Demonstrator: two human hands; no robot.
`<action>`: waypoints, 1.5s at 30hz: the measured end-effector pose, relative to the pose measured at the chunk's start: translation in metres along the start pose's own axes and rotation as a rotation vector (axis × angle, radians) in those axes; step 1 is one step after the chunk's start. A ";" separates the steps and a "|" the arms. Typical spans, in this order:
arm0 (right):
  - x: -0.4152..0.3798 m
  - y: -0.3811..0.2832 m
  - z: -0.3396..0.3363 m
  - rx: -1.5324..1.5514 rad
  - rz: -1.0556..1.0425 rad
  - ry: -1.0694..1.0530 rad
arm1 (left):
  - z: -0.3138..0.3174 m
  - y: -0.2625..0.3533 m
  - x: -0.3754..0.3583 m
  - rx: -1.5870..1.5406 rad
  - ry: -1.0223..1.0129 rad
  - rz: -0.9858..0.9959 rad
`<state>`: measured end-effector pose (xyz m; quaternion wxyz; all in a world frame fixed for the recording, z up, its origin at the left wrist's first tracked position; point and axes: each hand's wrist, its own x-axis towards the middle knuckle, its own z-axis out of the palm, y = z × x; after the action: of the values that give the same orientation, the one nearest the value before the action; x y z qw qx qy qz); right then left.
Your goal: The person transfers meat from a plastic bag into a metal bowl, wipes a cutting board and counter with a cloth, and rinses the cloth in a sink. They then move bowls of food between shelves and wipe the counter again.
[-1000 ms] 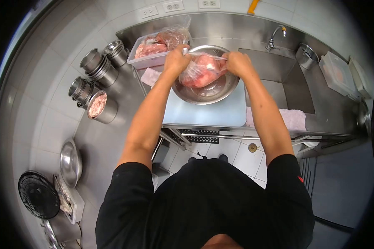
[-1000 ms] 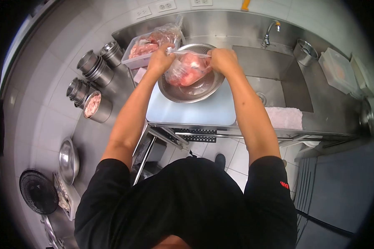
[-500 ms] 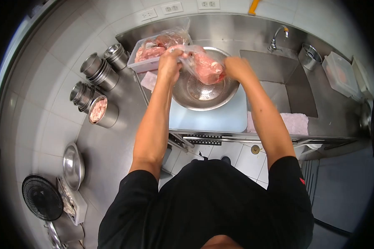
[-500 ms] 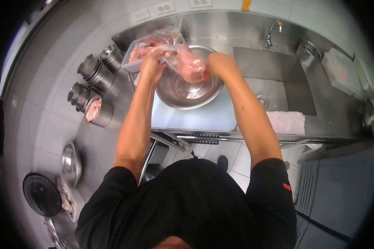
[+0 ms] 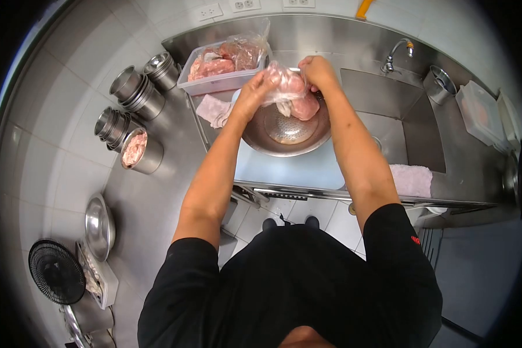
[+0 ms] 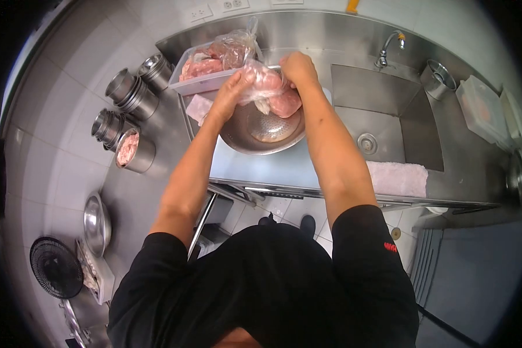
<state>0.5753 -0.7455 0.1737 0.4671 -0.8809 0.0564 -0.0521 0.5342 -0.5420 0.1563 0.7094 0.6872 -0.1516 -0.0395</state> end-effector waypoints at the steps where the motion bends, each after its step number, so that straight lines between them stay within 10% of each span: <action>1: 0.001 -0.001 0.001 0.006 0.005 0.002 | -0.008 -0.013 0.003 0.071 -0.117 0.034; 13: -0.014 -0.019 0.015 0.063 -0.211 -0.077 | -0.026 0.027 -0.025 1.008 -0.151 0.026; 22: -0.041 -0.032 0.022 0.081 -0.519 -0.405 | -0.037 0.035 -0.029 1.572 -0.535 -0.035; 35: -0.062 -0.055 0.001 0.204 -0.654 -0.356 | -0.024 0.053 -0.022 1.205 -0.235 0.080; 42: -0.061 -0.012 0.014 -0.168 -0.666 -0.447 | -0.052 0.015 -0.035 0.333 0.073 -0.139; 45: -0.067 -0.014 0.014 -0.378 -0.605 -0.598 | -0.031 0.004 -0.046 0.816 -0.061 0.025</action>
<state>0.5122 -0.7162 0.1750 0.2582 -0.9038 -0.3315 0.0814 0.4983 -0.4995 0.1530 0.3742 0.9087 -0.1844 0.0122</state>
